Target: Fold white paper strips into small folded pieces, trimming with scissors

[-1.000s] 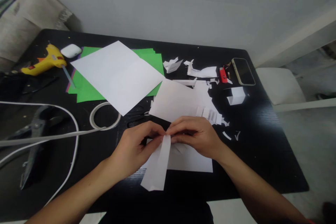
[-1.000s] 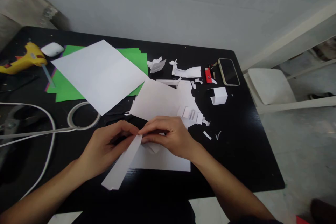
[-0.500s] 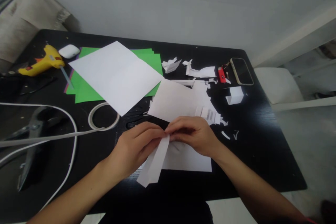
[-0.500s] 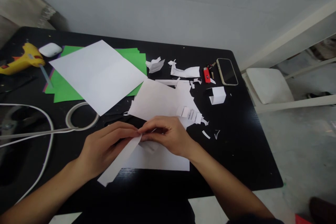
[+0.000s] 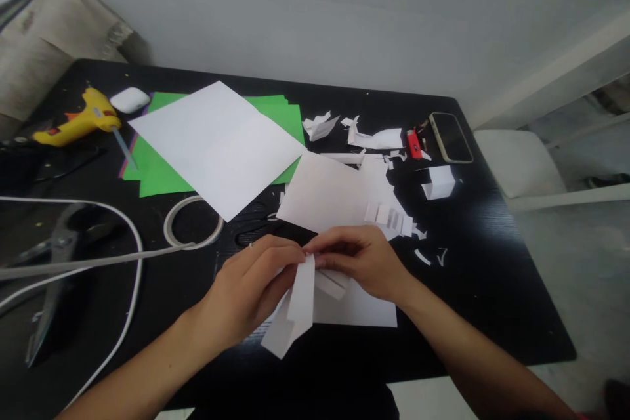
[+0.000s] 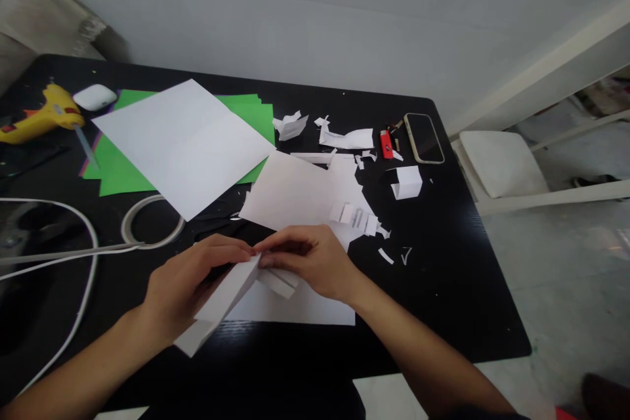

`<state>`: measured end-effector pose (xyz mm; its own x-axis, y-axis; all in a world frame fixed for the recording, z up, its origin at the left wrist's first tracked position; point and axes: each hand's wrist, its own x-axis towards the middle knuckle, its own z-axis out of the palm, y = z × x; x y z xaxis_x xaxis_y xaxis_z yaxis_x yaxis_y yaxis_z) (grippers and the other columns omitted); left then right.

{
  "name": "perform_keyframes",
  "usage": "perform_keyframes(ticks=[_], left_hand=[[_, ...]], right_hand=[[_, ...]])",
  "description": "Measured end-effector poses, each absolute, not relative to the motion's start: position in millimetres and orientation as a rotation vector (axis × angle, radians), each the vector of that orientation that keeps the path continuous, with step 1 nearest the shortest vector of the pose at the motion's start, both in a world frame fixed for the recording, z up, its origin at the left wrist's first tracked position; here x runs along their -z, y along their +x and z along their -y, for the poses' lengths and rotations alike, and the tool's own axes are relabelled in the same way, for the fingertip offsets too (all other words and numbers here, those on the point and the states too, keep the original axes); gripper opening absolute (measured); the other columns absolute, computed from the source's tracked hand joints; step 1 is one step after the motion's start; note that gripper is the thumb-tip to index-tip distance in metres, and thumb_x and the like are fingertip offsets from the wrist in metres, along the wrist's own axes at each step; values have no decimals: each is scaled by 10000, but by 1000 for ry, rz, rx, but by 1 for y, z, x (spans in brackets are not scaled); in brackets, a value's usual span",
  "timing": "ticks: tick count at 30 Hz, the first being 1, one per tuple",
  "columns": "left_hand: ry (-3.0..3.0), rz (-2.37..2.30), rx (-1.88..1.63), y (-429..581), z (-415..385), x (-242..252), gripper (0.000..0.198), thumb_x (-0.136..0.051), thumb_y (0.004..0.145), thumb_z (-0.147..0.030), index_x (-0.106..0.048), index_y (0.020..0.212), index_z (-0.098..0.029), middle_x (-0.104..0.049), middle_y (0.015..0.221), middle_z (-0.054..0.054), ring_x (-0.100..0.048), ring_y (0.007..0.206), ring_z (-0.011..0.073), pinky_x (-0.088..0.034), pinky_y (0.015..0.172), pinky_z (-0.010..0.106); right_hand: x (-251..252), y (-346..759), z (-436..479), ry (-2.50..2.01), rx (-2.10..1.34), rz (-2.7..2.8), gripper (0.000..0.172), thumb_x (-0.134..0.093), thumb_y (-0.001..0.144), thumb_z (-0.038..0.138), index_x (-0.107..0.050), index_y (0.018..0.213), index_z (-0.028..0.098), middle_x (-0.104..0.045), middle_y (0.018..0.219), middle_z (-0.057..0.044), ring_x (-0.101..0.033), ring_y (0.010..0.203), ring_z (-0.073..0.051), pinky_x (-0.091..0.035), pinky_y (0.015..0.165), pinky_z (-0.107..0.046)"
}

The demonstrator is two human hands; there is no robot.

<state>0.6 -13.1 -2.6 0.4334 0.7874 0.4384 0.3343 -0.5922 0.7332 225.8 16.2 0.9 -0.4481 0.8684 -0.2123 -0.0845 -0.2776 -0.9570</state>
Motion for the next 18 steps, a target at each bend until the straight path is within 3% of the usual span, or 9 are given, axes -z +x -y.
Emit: perform_keyframes(ticks=[4, 12, 18], left_hand=[[2122, -941, -1082, 1, 13, 0, 276, -537, 1013, -119, -637, 1255, -206, -754, 1062, 96, -755, 939, 185, -622, 794, 282], [2083, -967, -1053, 7, 6, -9, 189, -614, 947, -59, -672, 1086, -173, -741, 968, 77, -736, 861, 154, -615, 745, 238], [1987, -1044, -1004, 3, 7, -1, 129, -605, 977, -149, -673, 1074, -201, -753, 956, 67, -732, 826, 172, -597, 703, 269]], right_hand=[[0, 225, -16, -1039, -1843, 1216, 162, -908, 764, 240, -849, 914, 258, -838, 903, -15, -799, 853, -165, -662, 841, -289], [4, 224, -15, -1118, -1886, 1141, 254, -942, 706, 268, -827, 928, 223, -832, 929, -33, -799, 871, -193, -659, 879, -370], [6, 224, -16, -1178, -1870, 1127, 266, -950, 689, 281, -807, 903, 212, -826, 867, -24, -794, 801, -171, -661, 798, -315]])
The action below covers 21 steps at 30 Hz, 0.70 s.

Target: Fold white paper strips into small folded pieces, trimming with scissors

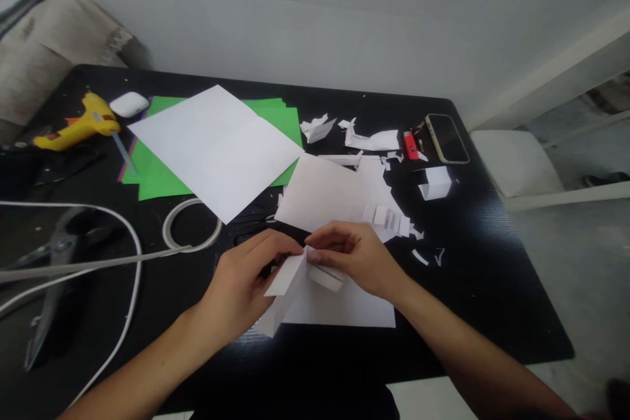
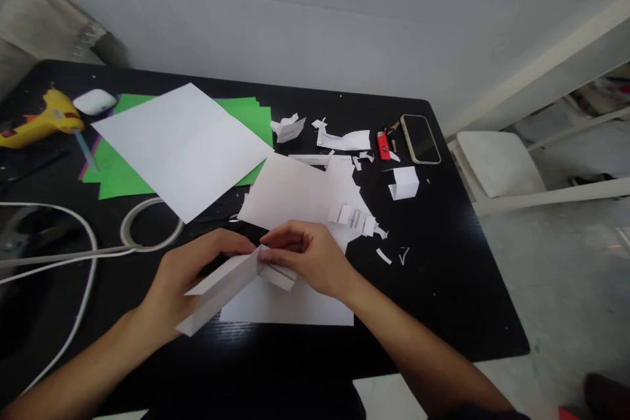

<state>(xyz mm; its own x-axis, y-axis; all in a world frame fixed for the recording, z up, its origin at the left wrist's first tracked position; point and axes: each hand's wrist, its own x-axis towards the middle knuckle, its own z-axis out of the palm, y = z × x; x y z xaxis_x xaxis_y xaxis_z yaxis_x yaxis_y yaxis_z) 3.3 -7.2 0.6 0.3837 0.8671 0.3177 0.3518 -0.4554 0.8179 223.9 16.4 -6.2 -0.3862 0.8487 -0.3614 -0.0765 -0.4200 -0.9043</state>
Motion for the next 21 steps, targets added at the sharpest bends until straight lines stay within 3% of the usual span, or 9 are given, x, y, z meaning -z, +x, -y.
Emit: perform_keyframes(ticks=[11, 21], left_hand=[[2116, -1037, -1045, 5, 8, -7, 226, -588, 959, -88, -702, 1100, -223, -792, 947, 58, -775, 817, 176, -630, 706, 264], [2047, -1035, -1067, 8, 5, -6, 141, -645, 934, -116, -700, 1031, -202, -765, 870, 40, -734, 731, 152, -604, 649, 236]], right_hand=[[8, 221, -12, -1212, -1832, 1111, 245, -945, 695, 319, -832, 892, 228, -830, 896, -31, -793, 838, -195, -656, 853, -363], [4, 221, -11, -1220, -1809, 1194, 215, -904, 758, 344, -847, 939, 242, -835, 955, -42, -793, 913, -215, -639, 910, -388]])
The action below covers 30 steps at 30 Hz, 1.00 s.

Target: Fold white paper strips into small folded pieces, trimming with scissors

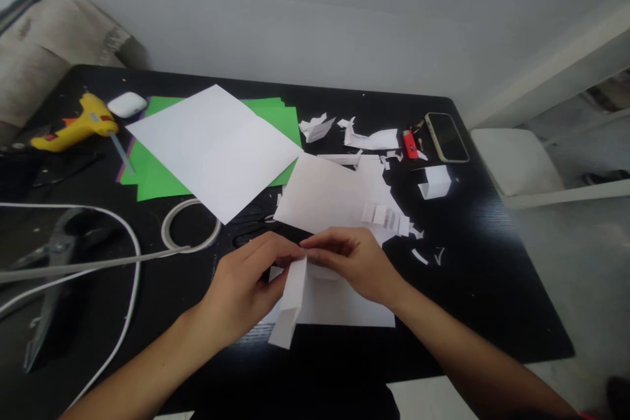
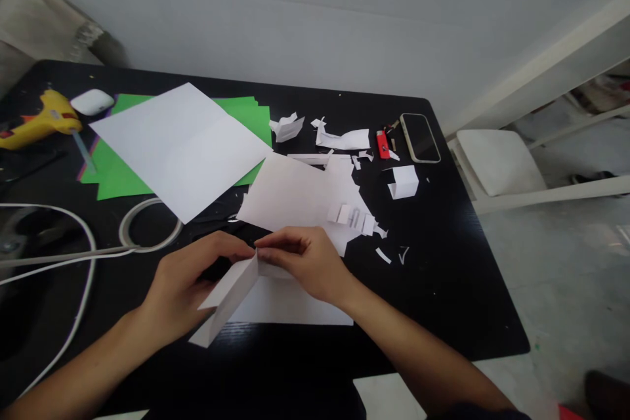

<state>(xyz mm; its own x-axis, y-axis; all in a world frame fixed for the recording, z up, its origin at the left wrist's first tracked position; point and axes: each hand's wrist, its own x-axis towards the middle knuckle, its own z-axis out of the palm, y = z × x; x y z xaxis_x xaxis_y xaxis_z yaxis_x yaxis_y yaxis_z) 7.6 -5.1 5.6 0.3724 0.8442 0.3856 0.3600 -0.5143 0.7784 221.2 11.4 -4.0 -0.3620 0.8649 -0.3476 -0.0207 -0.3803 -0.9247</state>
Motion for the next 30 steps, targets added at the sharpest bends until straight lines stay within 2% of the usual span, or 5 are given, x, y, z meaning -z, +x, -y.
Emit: perform_keyframes(ticks=[9, 16, 30], left_hand=[[1981, -1108, -1014, 5, 8, -4, 118, -705, 912, -115, -674, 987, -201, -727, 830, -7, -695, 707, 110, -571, 657, 207], [1945, -1108, -1003, 6, 10, -2, 91, -692, 940, -153, -653, 1005, -202, -718, 854, -3, -682, 715, 108, -567, 661, 219], [2060, -964, -1049, 7, 8, -2, 137, -643, 947, -49, -684, 1041, -140, -689, 956, 59, -684, 847, 123, -577, 739, 225]], right_hand=[[3, 222, -12, -1132, -1913, 1125, 313, -947, 694, 274, -839, 987, 253, -836, 1007, -42, -793, 962, -214, -640, 934, -390], [3, 221, -13, -1096, -1978, 1055, 234, -931, 725, 275, -841, 939, 242, -834, 945, -27, -791, 895, -182, -632, 896, -343], [3, 222, -12, -1078, -2049, 973, 193, -928, 743, 260, -829, 908, 242, -824, 922, 2, -772, 869, -125, -594, 878, -262]])
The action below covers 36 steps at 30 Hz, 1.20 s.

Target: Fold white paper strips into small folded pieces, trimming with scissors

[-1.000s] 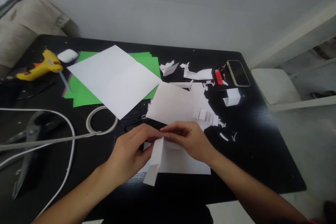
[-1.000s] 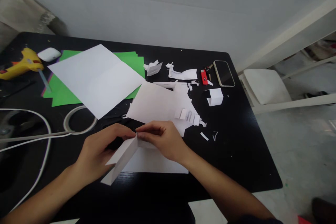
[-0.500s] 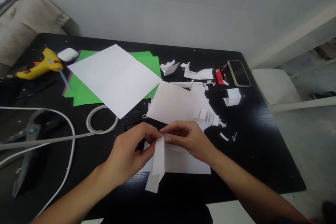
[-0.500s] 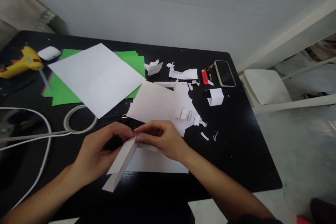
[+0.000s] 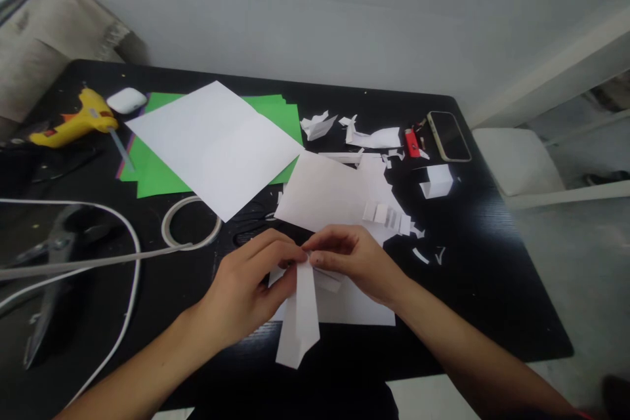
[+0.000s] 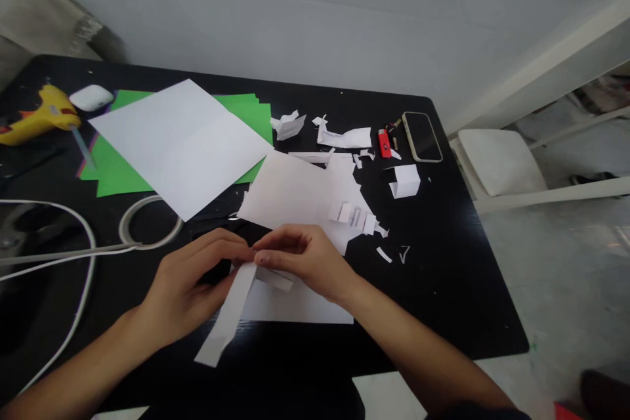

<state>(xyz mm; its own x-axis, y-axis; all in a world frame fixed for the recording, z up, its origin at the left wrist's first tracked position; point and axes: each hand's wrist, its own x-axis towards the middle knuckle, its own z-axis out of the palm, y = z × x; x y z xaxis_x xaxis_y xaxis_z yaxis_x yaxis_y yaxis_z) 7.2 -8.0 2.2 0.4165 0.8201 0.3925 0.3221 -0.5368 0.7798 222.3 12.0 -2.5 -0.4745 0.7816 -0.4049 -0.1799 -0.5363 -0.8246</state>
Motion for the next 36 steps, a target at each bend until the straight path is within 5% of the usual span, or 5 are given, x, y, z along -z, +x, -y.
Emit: perform_keyframes(ticks=[14, 28, 36], left_hand=[[2182, -953, -981, 4, 12, 4, 234, -540, 987, -3, -622, 1169, -125, -659, 1067, 80, -672, 959, 126, -580, 835, 225], [2161, -996, -1043, 9, 9, -3, 195, -584, 968, -32, -649, 1118, -138, -685, 992, 71, -703, 886, 142, -603, 762, 234], [2139, -1020, -1056, 8, 9, -5, 165, -631, 947, -54, -666, 1078, -147, -670, 989, 74, -689, 851, 146, -594, 700, 240]], right_hand=[[0, 221, -13, -1151, -2037, 988, 217, -937, 718, 290, -840, 908, 248, -826, 915, -4, -765, 876, -141, -594, 927, -312], [-2, 220, -11, -1127, -1928, 1066, 182, -924, 731, 248, -847, 895, 245, -838, 907, -9, -787, 863, -150, -626, 873, -283], [-2, 220, -10, -1061, -1960, 1064, 314, -949, 691, 229, -845, 986, 261, -846, 955, -20, -808, 891, -168, -648, 872, -282]])
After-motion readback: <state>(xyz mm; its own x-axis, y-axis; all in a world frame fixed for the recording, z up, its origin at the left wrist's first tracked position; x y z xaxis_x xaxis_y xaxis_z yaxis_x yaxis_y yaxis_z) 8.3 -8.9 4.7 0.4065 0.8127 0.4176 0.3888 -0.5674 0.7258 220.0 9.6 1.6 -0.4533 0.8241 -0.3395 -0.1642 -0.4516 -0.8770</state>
